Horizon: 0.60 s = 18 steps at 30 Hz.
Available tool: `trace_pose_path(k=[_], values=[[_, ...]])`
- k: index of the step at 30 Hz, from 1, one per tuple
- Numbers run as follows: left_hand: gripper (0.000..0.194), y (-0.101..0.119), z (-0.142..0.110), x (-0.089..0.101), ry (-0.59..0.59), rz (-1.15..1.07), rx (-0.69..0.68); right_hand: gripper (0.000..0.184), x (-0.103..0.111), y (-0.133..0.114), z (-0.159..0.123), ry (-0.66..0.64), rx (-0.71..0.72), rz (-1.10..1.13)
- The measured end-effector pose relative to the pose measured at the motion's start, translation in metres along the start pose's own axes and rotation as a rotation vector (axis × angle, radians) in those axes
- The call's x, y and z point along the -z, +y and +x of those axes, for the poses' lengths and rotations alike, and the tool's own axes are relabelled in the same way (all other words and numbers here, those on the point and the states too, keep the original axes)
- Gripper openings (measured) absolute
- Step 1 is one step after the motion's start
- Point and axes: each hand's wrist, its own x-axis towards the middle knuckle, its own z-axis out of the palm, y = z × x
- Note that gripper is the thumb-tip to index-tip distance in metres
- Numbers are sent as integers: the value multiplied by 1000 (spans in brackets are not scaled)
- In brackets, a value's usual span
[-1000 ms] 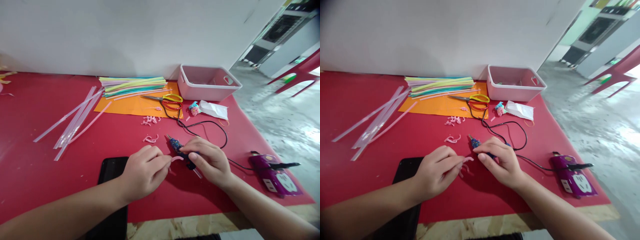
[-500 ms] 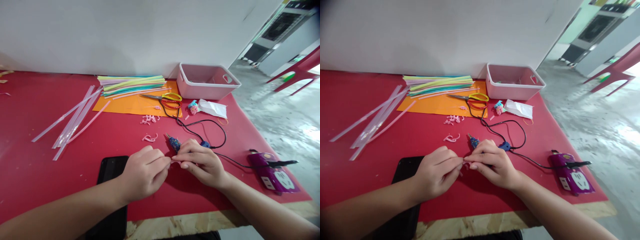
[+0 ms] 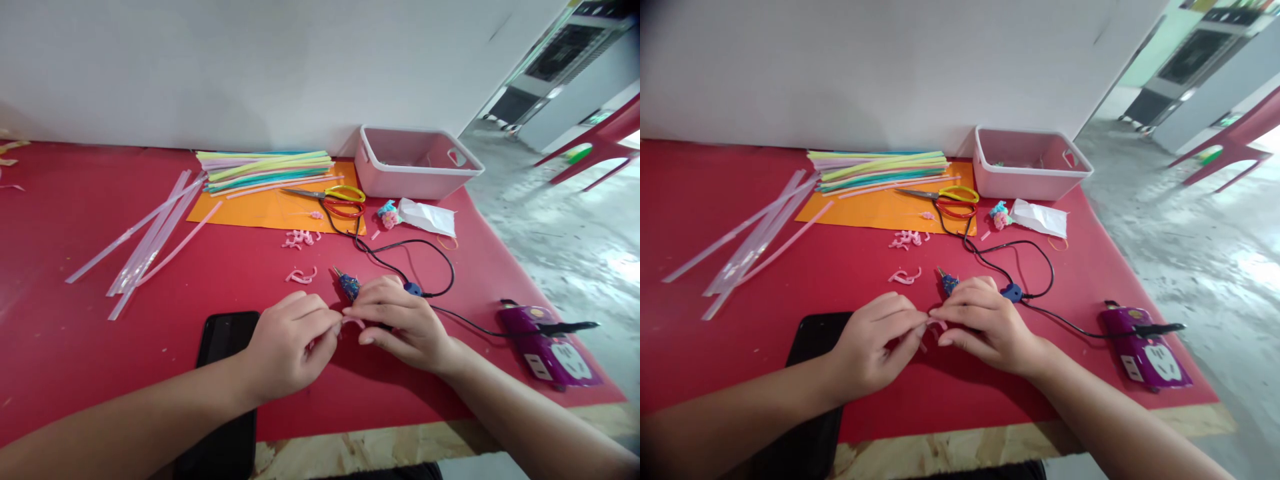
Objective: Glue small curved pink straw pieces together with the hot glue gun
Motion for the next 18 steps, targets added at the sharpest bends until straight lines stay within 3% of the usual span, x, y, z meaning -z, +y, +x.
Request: trace_pose_path(k=[2, 5, 8, 10, 14, 18], values=[[18, -2, 4, 2, 25, -103, 115, 30, 5, 4, -3, -23, -43, -54], [21, -10, 10, 5, 143, -278, 341, 25, 15, 12, -7, -54, -253, -223], [21, -19, 13, 7, 246, -657, 598, 29, 24, 20, -10, -167, -442, -402], [23, -23, 14, 6, 311, -865, 695, 34, 29, 22, -12, -275, -505, -439], [24, -25, 17, 5, 332, -969, 738, 51, 36, 23, -15, -386, -501, -460], [22, -24, 19, 4, 315, -1003, 787, 54, 35, 30, -17, -381, -384, -418]])
